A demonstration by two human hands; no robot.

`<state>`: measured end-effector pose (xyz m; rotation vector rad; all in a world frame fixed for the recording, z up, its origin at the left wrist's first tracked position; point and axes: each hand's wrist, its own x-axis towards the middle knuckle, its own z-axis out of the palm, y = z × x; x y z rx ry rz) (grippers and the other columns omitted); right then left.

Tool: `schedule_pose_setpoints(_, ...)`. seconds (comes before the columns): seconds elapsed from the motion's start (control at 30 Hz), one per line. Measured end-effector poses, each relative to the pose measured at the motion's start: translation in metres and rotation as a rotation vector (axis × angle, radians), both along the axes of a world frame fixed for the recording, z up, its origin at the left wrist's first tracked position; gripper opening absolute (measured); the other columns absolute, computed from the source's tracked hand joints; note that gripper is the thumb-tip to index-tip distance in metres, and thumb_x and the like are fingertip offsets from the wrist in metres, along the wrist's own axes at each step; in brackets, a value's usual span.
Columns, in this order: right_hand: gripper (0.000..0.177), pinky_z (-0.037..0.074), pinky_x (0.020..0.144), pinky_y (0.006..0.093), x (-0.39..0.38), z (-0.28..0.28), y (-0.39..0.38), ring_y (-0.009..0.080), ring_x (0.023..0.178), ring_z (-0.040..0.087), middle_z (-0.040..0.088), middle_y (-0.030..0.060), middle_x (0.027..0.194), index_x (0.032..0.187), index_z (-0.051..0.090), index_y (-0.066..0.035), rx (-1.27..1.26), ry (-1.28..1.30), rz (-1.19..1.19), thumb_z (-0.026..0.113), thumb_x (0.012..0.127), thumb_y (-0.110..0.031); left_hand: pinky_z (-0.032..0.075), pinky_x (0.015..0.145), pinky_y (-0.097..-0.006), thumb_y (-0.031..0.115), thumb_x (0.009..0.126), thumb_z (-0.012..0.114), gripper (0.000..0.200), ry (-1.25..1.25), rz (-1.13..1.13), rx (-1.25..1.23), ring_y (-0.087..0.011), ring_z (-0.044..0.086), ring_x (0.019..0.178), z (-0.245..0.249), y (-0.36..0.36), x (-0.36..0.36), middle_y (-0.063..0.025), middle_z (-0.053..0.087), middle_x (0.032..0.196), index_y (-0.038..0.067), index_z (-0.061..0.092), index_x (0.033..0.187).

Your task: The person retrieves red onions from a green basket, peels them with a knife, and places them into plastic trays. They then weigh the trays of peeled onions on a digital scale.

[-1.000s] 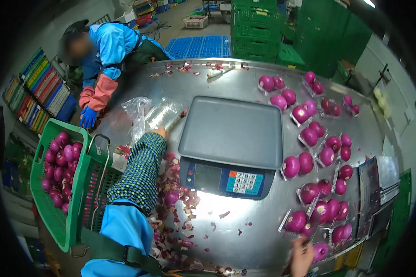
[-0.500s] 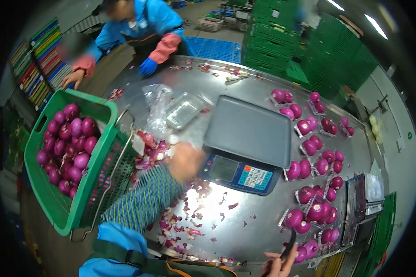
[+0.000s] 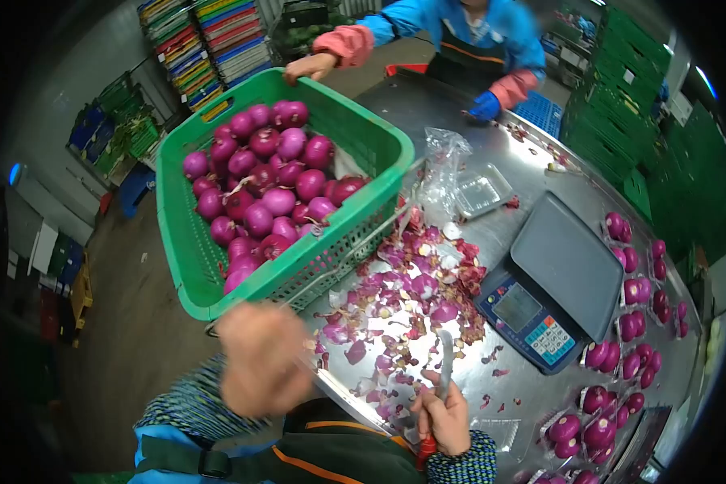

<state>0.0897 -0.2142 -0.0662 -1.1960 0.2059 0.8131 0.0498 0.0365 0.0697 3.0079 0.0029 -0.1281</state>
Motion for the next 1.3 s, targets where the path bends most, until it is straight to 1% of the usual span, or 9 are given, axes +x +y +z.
schedule_pose_setpoints(0.03,0.034,0.036,0.033,0.0225,-0.001,-0.004,0.013,0.0113,0.036,0.044,0.057,0.012,0.067,0.121,0.037,-0.002,0.053,0.03,-0.026,0.042,0.087,-0.001,0.029,0.095,-0.0485,0.026,0.067,0.071,0.061,-0.587,0.037,0.106,-0.0288,0.047,0.109,-0.012,0.032,-0.014,-0.0179,0.049,0.115,0.003,0.049,0.119)
schedule_pose_setpoints(0.2,0.022,0.036,0.031,0.0267,-0.018,-0.027,0.04,0.0159,0.036,0.045,0.055,0.0116,0.06,0.112,0.041,-0.005,0.264,0.165,-0.113,0.042,0.092,-0.013,0.024,0.101,-0.0479,0.022,0.071,0.07,0.062,-0.485,0.095,0.005,-0.0299,0.044,0.114,-0.057,0.096,-0.001,-0.0149,0.048,0.119,0.003,0.045,0.125)
schedule_pose_setpoints(0.43,0.026,0.033,0.034,0.0229,-0.053,-0.055,0.002,0.0117,0.036,0.041,0.055,0.0075,0.055,0.107,0.053,0.0,-0.086,0.186,-0.164,0.052,0.089,-0.018,0.027,0.099,-0.0429,0.011,0.067,0.071,0.039,-0.346,-0.057,-0.008,-0.0229,0.051,0.102,-0.031,0.183,0.033,-0.0041,0.059,0.095,0.011,0.059,0.104)
schedule_pose_setpoints(0.53,0.04,0.027,0.027,0.0256,-0.044,-0.049,-0.01,0.014,0.026,0.038,0.046,0.0055,0.04,0.054,0.053,-0.005,-0.401,0.103,-0.281,0.054,0.088,-0.027,0.028,0.098,-0.0406,0.013,0.066,0.073,0.044,-0.209,-0.048,0.009,-0.0251,0.05,0.105,-0.009,0.196,0.075,-0.0077,0.058,0.099,0.011,0.059,0.107)
schedule_pose_setpoints(0.63,0.047,0.028,0.028,0.0258,-0.043,-0.039,-0.003,0.0141,0.026,0.038,0.047,0.0061,0.04,0.05,0.05,-0.006,-0.467,0.033,-0.083,0.052,0.09,-0.031,0.032,0.096,-0.0403,0.025,0.066,0.076,0.062,-0.081,-0.167,0.056,-0.0308,0.048,0.11,0.009,0.197,0.117,-0.0155,0.055,0.109,0.006,0.051,0.12)
schedule_pose_setpoints(0.8,0.03,0.029,0.031,0.0248,-0.03,-0.054,0.027,0.0123,0.032,0.043,0.048,0.0036,0.045,0.065,0.053,-0.005,-0.358,-0.006,-0.146,0.057,0.089,-0.023,0.038,0.091,-0.0421,0.033,0.073,0.07,0.074,-0.287,-0.479,-0.086,-0.0323,0.051,0.106,-0.029,0.09,0.199,-0.0211,0.051,0.116,-0.006,0.038,0.126)
schedule_pose_setpoints(0.9,0.022,0.032,0.034,0.0237,-0.01,-0.039,0.038,0.0112,0.036,0.044,0.049,0.0031,0.048,0.072,0.054,-0.005,-0.369,0.056,-0.074,0.059,0.088,-0.02,0.041,0.075,-0.0356,0.024,0.071,0.07,0.046,-0.262,-0.32,-0.028,-0.0248,0.055,0.085,-0.065,0.051,0.222,-0.0107,0.056,0.088,0.0,0.049,0.105)
schedule_pose_setpoints(1.1,0.018,0.037,0.039,0.0216,-0.006,-0.032,0.031,0.0075,0.044,0.048,0.055,0.0008,0.058,0.081,0.06,-0.002,-0.456,0.037,-0.09,0.06,0.088,-0.019,0.039,0.069,-0.035,0.02,0.069,0.069,0.029,-0.499,-0.563,-0.242,-0.0238,0.053,0.076,-0.074,0.089,0.21,-0.0081,0.051,0.077,0.005,0.051,0.087)
schedule_pose_setpoints(1.3,0.02,0.039,0.041,0.0212,-0.006,-0.04,0.026,0.0079,0.046,0.048,0.055,0.0008,0.059,0.085,0.062,-0.001,-0.449,0.085,-0.045,0.059,0.088,-0.021,0.044,0.072,-0.0333,0.021,0.071,0.073,0.03,-0.114,-0.64,-0.319,-0.0223,0.058,0.077,-0.041,0.154,0.145,-0.0078,0.059,0.081,0.004,0.061,0.093)
